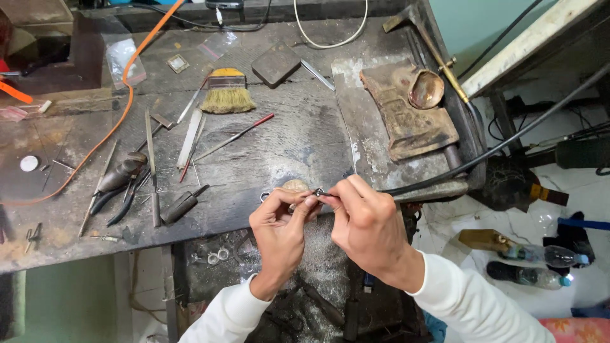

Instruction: Polish and refine a small jewelry component using a brush, file, and rotary tool

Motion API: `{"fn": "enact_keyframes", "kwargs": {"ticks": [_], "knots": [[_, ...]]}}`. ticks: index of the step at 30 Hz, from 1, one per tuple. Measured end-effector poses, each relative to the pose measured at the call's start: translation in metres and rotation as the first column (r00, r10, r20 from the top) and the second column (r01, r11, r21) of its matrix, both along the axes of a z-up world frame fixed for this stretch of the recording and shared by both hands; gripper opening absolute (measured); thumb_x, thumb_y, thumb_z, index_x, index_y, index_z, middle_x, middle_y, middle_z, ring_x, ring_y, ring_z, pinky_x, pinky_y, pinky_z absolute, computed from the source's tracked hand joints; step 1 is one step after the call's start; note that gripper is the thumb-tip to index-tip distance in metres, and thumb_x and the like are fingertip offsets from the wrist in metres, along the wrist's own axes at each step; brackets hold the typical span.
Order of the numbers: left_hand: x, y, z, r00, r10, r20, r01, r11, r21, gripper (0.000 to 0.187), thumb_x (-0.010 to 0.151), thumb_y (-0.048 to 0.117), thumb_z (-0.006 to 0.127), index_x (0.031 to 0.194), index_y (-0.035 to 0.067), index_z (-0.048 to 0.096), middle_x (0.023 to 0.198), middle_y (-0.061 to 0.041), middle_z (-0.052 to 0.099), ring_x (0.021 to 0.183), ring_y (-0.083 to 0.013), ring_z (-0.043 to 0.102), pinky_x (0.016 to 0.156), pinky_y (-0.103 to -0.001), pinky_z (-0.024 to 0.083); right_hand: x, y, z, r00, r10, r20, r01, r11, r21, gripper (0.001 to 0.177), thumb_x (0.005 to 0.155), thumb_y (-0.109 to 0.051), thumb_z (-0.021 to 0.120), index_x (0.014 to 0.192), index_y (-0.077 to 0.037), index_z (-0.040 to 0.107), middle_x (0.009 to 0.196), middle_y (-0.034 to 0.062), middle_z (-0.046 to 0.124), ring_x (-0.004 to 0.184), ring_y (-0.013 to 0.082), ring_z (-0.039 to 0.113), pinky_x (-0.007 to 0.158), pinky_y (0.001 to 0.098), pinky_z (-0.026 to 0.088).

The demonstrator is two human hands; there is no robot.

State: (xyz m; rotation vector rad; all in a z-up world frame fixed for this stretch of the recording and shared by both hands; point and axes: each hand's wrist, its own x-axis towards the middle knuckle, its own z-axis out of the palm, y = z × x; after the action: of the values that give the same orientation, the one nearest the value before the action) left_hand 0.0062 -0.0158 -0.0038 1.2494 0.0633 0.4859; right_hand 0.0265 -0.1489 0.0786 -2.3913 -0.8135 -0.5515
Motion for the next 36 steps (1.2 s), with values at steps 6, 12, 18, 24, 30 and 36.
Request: {"fn": "enact_keyframes", "kwargs": {"ticks": [6,12,18,24,30,36], "knots": [[0.005,-0.002,-0.007,1.0,0.001,-0.004,-0.002,0.99,-0.138,0.009,0.087,-0.013,0.073,0.083,-0.006,0.069,0.079,-0.021,0.068,0.072,-0.0212,0.07,0.054,-0.03,0.061,0.003,0.006,-0.018,0.999,-0.019,0.043,0.021,0.999,-0.039,0.015,0.096,-0.007,0.068,0.083,-0.005,0.062,0.067,0.0046,0.048,0.053,0.0279,0.062,0.05,0.0311,0.053],[0.004,-0.004,-0.013,0.997,-0.012,-0.081,-0.006,0.977,-0.211,0.008,0.089,-0.012,0.072,0.084,-0.009,0.067,0.083,-0.023,0.068,0.075,-0.0209,0.07,0.06,-0.032,0.064,0.007,0.008,-0.022,0.997,-0.062,-0.042,0.065,0.996,0.062,0.018,0.096,-0.012,0.07,0.08,-0.008,0.061,0.066,0.0046,0.05,0.056,0.0286,0.063,0.051,0.03,0.053],[0.009,-0.004,-0.009,0.991,-0.015,-0.131,-0.022,0.961,-0.275,0.011,0.089,-0.012,0.071,0.083,-0.009,0.063,0.084,-0.021,0.067,0.077,-0.0222,0.072,0.066,-0.034,0.068,0.012,0.013,-0.025,0.998,-0.06,-0.034,0.061,0.997,0.045,0.017,0.095,-0.011,0.071,0.081,-0.007,0.062,0.066,0.0039,0.051,0.056,0.0277,0.064,0.05,0.0317,0.053],[0.006,0.0,-0.003,0.962,-0.061,-0.268,-0.037,0.938,-0.345,0.008,0.093,-0.006,0.069,0.089,-0.007,0.062,0.095,-0.018,0.069,0.086,-0.018,0.068,0.078,-0.035,0.068,0.031,0.011,-0.003,0.977,0.086,-0.197,-0.086,0.996,0.008,0.012,0.09,-0.006,0.074,0.082,-0.004,0.066,0.062,0.0072,0.054,0.055,0.0303,0.064,0.049,0.0342,0.052],[-0.023,0.001,-0.019,0.919,-0.054,-0.389,-0.127,0.897,-0.424,0.009,0.093,0.007,0.069,0.092,0.001,0.063,0.094,-0.012,0.068,0.093,-0.0166,0.068,0.095,-0.044,0.066,0.089,0.067,-0.007,0.925,0.129,-0.357,-0.08,0.986,0.149,0.033,0.089,-0.013,0.072,0.12,-0.008,0.062,0.059,0.0012,0.06,0.052,0.02,0.056,0.06,0.0362,0.044],[-0.039,-0.001,-0.024,0.908,-0.024,-0.417,-0.161,0.902,-0.402,0.012,0.092,0.01,0.072,0.091,0.001,0.064,0.093,-0.011,0.069,0.095,-0.0162,0.068,0.095,-0.045,0.066,0.115,0.096,-0.048,0.862,0.358,-0.358,-0.319,0.933,0.165,0.055,0.092,0.0,0.066,0.142,-0.007,0.044,0.123,0.0105,0.071,0.075,0.0227,0.069,0.08,0.0385,0.053]]}}
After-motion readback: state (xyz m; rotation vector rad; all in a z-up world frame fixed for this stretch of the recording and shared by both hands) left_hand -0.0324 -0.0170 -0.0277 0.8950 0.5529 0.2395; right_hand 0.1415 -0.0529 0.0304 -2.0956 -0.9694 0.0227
